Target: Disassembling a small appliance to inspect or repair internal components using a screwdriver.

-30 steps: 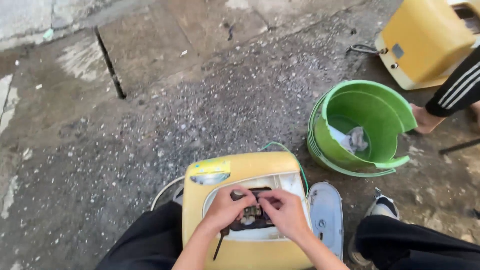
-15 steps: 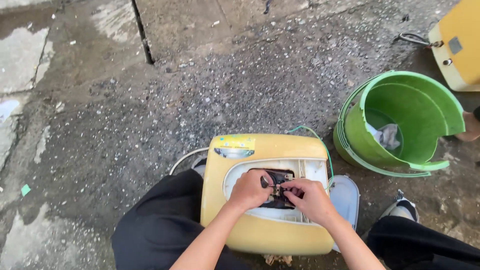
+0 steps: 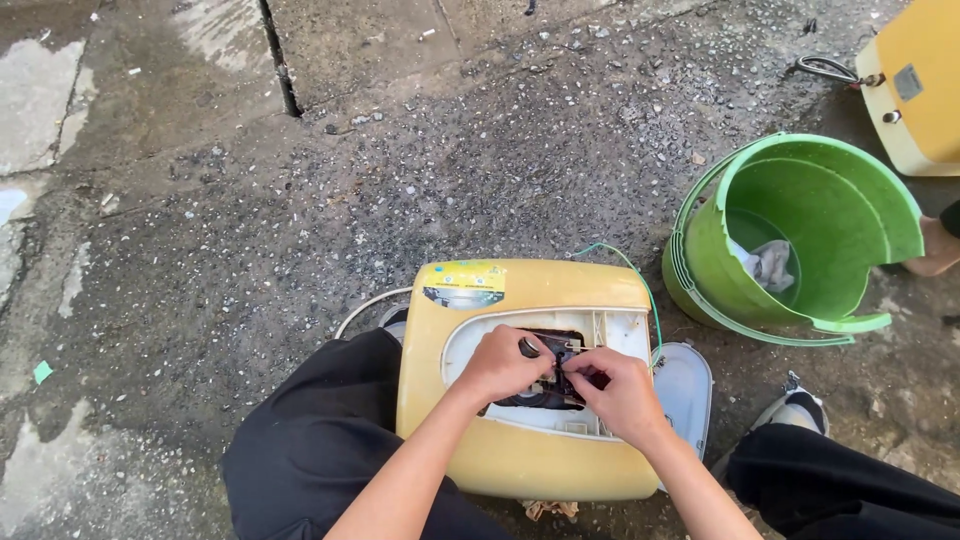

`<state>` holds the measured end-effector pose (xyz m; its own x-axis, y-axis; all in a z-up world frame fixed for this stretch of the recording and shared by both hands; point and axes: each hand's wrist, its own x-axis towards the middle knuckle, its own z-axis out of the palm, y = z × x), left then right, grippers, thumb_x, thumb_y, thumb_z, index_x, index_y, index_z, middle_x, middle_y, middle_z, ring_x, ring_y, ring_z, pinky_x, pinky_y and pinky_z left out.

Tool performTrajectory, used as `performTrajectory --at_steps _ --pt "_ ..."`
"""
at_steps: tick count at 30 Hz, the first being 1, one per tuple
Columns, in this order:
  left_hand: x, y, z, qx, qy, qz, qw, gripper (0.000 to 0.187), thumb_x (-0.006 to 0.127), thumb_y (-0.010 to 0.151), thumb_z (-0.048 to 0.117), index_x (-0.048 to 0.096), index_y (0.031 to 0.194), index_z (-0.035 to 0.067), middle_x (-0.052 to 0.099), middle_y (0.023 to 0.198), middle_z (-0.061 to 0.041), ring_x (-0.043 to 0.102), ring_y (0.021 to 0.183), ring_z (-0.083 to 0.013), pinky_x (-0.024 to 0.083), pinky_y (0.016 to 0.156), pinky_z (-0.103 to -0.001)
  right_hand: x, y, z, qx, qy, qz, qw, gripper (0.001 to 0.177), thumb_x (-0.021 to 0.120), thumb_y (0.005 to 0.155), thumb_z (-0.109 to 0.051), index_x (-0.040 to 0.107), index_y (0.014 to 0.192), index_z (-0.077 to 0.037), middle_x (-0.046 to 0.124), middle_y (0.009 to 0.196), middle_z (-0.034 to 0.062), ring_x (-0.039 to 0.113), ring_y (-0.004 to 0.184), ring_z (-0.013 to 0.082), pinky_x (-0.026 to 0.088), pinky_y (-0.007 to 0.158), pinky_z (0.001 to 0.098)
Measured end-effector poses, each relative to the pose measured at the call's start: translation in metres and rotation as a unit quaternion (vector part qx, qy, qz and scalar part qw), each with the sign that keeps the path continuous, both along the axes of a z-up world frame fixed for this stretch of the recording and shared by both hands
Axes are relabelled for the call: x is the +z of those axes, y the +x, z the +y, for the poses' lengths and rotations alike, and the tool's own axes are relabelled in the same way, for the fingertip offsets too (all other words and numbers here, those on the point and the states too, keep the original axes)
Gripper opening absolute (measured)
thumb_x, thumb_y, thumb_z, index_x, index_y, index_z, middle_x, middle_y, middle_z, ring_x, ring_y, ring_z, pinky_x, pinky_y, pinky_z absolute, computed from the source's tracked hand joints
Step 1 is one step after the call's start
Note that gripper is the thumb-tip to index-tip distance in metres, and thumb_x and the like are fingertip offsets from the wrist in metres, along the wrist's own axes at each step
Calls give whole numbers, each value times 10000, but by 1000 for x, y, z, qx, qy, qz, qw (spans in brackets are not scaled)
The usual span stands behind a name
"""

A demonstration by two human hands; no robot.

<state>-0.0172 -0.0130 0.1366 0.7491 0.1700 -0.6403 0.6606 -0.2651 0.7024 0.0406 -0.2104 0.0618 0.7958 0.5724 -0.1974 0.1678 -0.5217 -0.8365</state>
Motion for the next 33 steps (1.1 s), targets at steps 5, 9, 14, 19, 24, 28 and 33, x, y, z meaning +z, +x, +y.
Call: performTrajectory --at_steps 5,9,14,19,24,28,33 --pt "-38 -3 -8 -12 62 -7 998 169 653 680 288 806 735 237 766 784 81 676 782 -111 516 719 -280 -18 2 -1 69 47 -150 985 150 697 832 -2 799 856 -110 763 993 6 741 917 167 586 817 311" --pt "-65 -4 -14 -42 148 -9 988 141 664 780 364 747 738 258 766 833 -34 694 924 -308 529 810 -390 -20 5 2 106 14 -173 979 141 670 883 -28 782 909 -110 711 1020 15 706 969 203 562 849 351" --pt "-69 -5 -20 -57 155 -17 986 235 616 862 371 779 850 202 773 909 -95 699 980 -361 565 802 -454 -17 3 5 124 18 -172 977 170 646 859 -2 769 915 -105 735 956 48 701 932 231 563 849 366" --pt "-76 -4 -29 -52 141 41 988 284 602 793 288 621 1075 261 727 1098 -62 598 1154 -316 507 936 -455 -20 0 1 123 -9 -122 985 206 633 799 -7 790 879 -116 704 1020 17 711 918 213 564 841 342" --pt "-67 3 -24 -74 129 35 988 402 619 813 291 604 1213 251 699 1233 6 576 1204 -281 510 934 -437 -8 4 4 107 -18 -77 991 202 660 800 -18 798 911 -115 679 1048 14 714 913 199 569 830 326" --pt "-68 4 -24 -86 130 44 987 424 625 786 258 654 1208 286 697 1235 -13 558 1237 -276 507 975 -424 -6 4 2 82 -38 -33 995 212 687 826 -73 752 1012 -151 686 996 -6 642 794 172 519 722 300" --pt "-67 4 -22 -92 123 35 987 436 604 783 239 677 1211 287 706 1223 -34 568 1230 -282 518 953 -437 3 3 6 77 -49 -29 995 282 690 836 -83 745 1106 -141 680 1002 4 640 824 169 520 756 299"
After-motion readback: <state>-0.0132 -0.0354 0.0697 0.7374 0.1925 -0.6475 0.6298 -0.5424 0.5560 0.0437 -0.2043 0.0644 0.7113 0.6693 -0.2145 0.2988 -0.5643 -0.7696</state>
